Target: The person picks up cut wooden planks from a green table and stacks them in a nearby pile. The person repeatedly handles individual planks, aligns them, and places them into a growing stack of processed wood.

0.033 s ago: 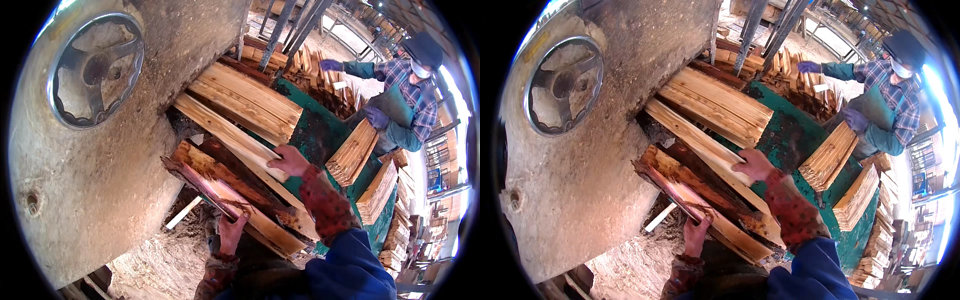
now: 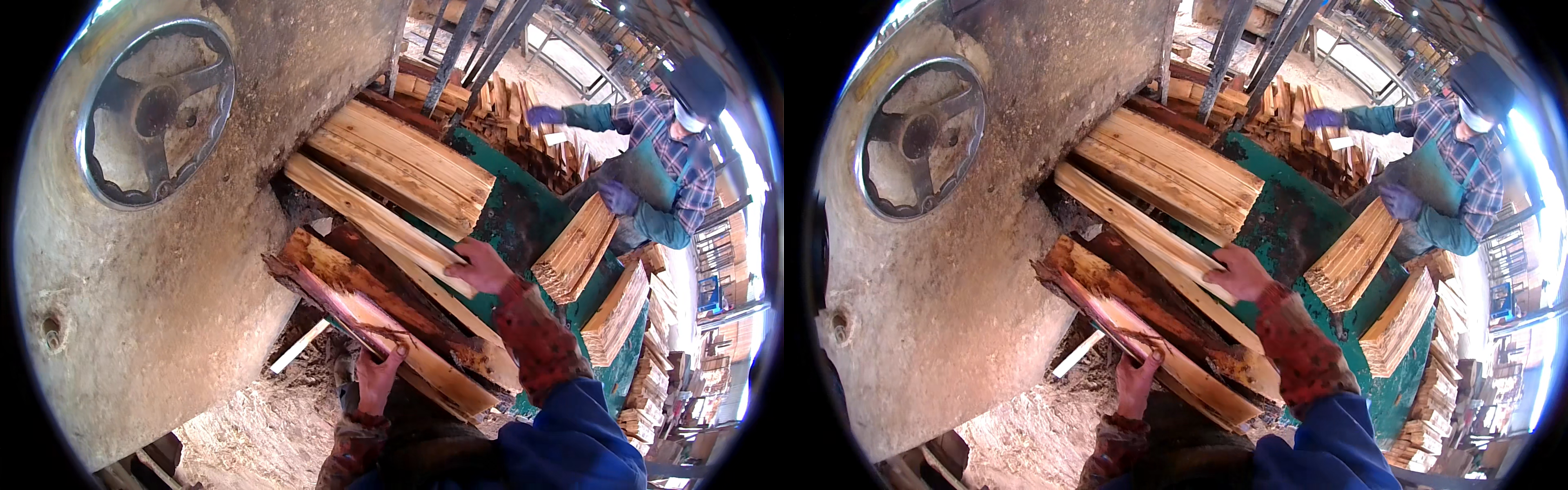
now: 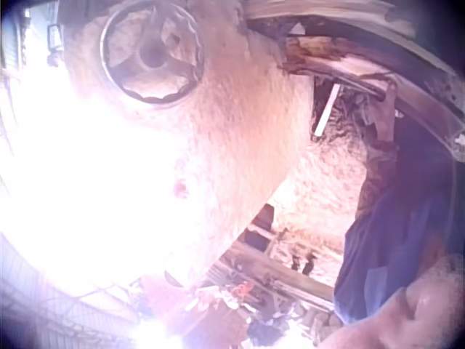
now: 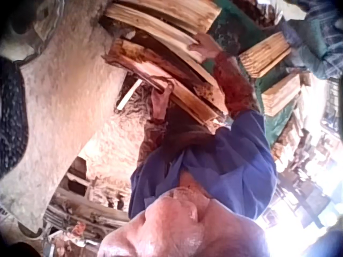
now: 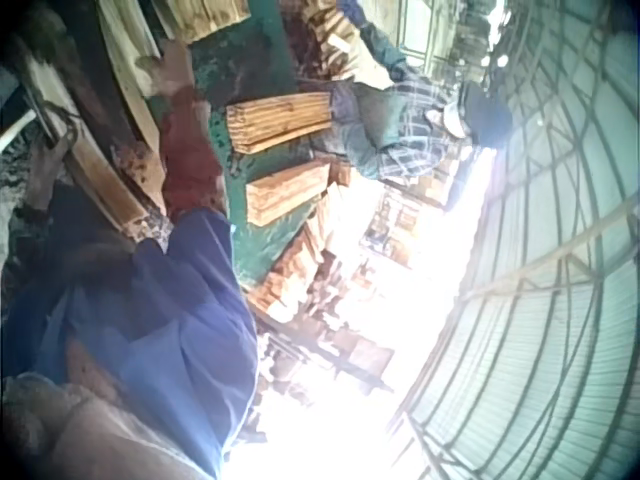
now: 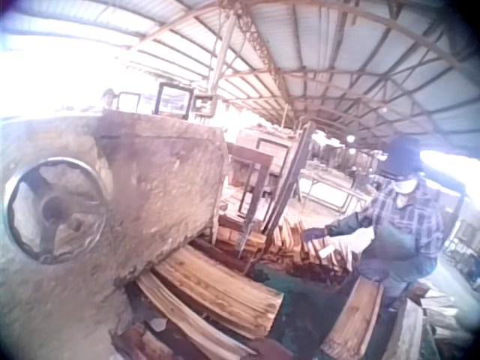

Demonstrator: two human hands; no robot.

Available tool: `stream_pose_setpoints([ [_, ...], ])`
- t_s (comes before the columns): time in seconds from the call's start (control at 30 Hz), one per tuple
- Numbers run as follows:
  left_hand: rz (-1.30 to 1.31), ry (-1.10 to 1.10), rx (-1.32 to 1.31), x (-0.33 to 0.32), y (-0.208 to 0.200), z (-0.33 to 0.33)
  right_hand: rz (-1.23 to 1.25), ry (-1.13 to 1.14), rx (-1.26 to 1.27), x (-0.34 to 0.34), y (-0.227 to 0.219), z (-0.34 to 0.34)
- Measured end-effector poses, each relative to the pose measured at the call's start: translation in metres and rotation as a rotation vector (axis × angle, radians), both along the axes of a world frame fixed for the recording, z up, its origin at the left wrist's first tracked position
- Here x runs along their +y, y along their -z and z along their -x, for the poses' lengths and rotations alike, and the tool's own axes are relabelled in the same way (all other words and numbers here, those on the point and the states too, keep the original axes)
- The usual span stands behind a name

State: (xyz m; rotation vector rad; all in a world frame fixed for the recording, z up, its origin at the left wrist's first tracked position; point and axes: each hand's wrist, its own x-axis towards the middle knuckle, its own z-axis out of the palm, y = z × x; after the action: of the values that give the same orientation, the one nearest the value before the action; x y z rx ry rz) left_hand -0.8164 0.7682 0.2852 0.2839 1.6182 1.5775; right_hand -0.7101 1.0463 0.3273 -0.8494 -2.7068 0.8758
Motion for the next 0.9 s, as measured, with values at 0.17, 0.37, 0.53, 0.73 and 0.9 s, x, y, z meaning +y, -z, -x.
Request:
stream_pose_setpoints([
  [0.17,0.023,0.046,-0.022,-0.004,0.013,-0.002,-0.062,0.105,-0.041,-0.05,-0.036,-0.068],
  [0.37,0.005,0.013,-0.049,-0.003,0.011,-0.004,-0.175,0.184,-0.087,-0.104,-0.043,-0.138],
  [0.53,-0.033,-0.027,-0.048,-0.002,0.021,-0.009,0.196,0.091,0.029,-0.109,-0.024,-0.15],
  [0.73,0.015,-0.034,-0.112,-0.006,0.033,-0.01,0.205,0.131,-0.306,-0.066,0.008,-0.109],
  [0.9,-0.05,-0.083,-0.116,-0.002,0.03,-0.015,0.153,0.21,-0.064,-0.074,0.046,-0.086],
])
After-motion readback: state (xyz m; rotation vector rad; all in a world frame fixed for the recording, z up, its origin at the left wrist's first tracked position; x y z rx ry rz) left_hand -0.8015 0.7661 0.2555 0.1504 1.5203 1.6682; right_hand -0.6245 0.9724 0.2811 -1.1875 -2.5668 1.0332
